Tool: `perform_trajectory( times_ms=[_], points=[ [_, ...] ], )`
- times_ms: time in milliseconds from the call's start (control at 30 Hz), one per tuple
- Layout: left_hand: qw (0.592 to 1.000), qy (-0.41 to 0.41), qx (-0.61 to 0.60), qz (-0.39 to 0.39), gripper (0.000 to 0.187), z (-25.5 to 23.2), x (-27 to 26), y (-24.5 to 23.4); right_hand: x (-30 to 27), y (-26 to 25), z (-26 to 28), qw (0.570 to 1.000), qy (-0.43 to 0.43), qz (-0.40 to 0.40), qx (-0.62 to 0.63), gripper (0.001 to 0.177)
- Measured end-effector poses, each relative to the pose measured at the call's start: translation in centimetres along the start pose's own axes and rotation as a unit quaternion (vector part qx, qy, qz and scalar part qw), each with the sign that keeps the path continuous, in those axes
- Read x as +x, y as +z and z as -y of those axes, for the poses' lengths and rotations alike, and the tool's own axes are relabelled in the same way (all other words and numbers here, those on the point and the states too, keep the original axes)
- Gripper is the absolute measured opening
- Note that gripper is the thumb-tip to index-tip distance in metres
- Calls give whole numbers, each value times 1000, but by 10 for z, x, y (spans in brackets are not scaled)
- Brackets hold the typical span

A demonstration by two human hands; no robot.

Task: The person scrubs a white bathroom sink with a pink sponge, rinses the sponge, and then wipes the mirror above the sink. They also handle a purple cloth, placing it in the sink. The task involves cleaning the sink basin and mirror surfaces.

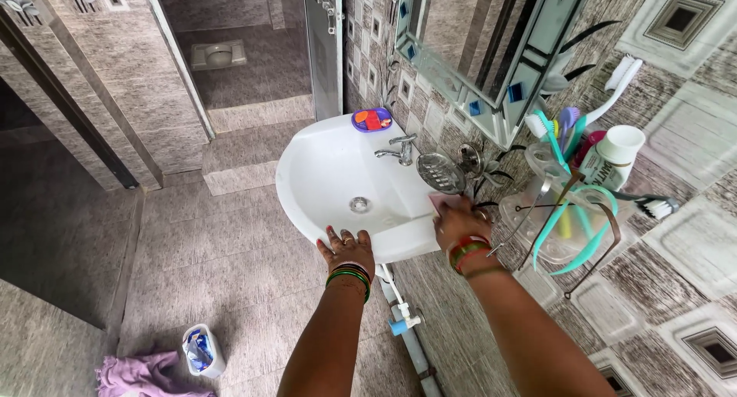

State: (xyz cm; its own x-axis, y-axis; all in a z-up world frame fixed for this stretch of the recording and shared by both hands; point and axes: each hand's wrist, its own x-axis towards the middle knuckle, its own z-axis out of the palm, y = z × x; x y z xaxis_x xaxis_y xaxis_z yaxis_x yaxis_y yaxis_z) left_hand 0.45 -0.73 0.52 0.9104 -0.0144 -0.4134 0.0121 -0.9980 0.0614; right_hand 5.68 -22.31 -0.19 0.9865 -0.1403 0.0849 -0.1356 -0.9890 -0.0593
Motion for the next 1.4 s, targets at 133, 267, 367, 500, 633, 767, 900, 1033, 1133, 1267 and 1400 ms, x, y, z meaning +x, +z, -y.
perform_trajectory(
  times_ms=[133,267,367,500,633,767,900,1033,1133,1267,1400],
  points=[
    [1000,8,12,15,77,3,-1,-4,-14,-5,-5,999,13,-4,29,46],
    [1000,11,-1,-24,64,5,6,5,12,-4,19,998,3,56,10,42],
    [1000,10,-4,-23,66,5,13,12,-6,5,54,997,-80,13,13,38],
    [999,11,-15,-45,65,6,16,13,-42,5,63,988,-138,15,64,39],
    [1000,7,9,4,81,5,10,5,-30,-2,5,986,-107,-123,25,37],
    [1000,7,-3,-22,71,3,4,6,-45,-7,1,995,-4,-84,-50,42],
    [1000,8,16,8,84,2,-1,-7,-83,-6,38,997,18,42,66,45],
    [1000,-1,-24,-20,77,5,17,12,-118,19,70,974,-174,-114,90,38],
    [997,12,16,-75,49,9,33,29,-105,9,71,984,-147,-8,102,40],
    [997,14,-12,-69,63,12,31,37,-64,-20,24,995,-36,58,71,41],
    [997,8,-18,-79,67,10,24,34,-52,-31,4,999,-29,-5,23,38]
  ],
)
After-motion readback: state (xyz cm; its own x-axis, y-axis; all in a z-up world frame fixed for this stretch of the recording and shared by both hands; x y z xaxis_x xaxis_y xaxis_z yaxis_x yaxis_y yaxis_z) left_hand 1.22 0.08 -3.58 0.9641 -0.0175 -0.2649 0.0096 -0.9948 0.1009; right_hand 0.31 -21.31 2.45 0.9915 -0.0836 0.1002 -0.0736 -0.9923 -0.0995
